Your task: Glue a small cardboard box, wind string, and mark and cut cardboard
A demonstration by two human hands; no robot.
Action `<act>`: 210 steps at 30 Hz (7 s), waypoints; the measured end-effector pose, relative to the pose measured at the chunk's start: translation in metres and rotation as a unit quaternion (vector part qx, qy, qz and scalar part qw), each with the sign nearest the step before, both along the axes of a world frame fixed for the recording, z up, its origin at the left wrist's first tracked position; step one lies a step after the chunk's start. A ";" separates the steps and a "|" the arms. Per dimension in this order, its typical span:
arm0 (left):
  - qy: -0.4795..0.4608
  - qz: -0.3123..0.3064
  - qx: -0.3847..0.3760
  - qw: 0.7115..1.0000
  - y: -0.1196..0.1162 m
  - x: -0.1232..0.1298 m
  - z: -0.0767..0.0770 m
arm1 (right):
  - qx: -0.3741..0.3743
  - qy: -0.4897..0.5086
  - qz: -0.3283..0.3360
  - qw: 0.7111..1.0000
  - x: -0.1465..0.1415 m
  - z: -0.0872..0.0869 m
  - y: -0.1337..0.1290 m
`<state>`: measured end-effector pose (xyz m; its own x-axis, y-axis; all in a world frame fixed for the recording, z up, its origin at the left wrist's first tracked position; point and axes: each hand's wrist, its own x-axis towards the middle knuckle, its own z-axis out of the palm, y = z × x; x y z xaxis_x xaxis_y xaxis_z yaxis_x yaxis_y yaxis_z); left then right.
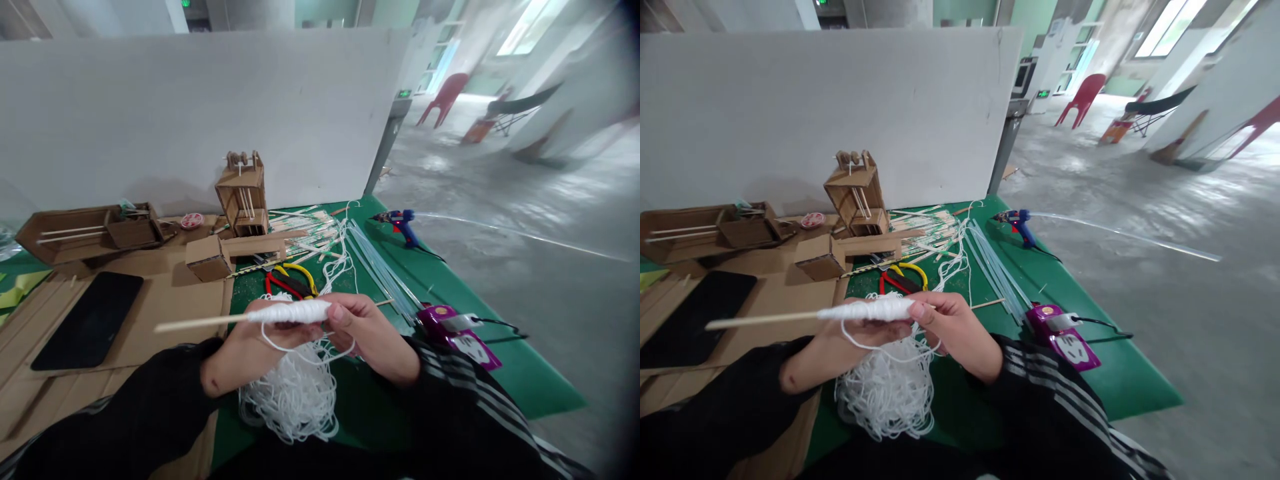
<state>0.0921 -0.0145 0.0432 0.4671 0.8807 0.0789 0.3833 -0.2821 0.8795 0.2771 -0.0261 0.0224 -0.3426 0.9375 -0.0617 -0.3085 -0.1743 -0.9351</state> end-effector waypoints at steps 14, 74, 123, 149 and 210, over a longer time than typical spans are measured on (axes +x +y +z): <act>0.520 0.031 0.149 0.841 0.002 -0.173 0.036 | -0.033 0.120 -0.091 0.988 0.006 0.007 0.012; 0.003 -0.076 0.020 0.997 -0.018 -0.018 0.023 | 0.222 -0.389 -0.125 0.885 0.003 -0.002 0.007; -0.142 0.025 -0.082 0.986 -0.003 -0.011 -0.001 | 0.267 -0.310 -0.031 0.912 0.008 0.003 -0.006; -0.183 0.007 -0.135 0.974 -0.005 -0.011 0.000 | 0.325 -0.378 -0.050 0.866 0.008 -0.005 -0.005; -0.208 -0.033 -0.170 0.963 -0.004 -0.011 -0.010 | 0.321 -0.346 -0.055 0.880 0.002 -0.009 -0.008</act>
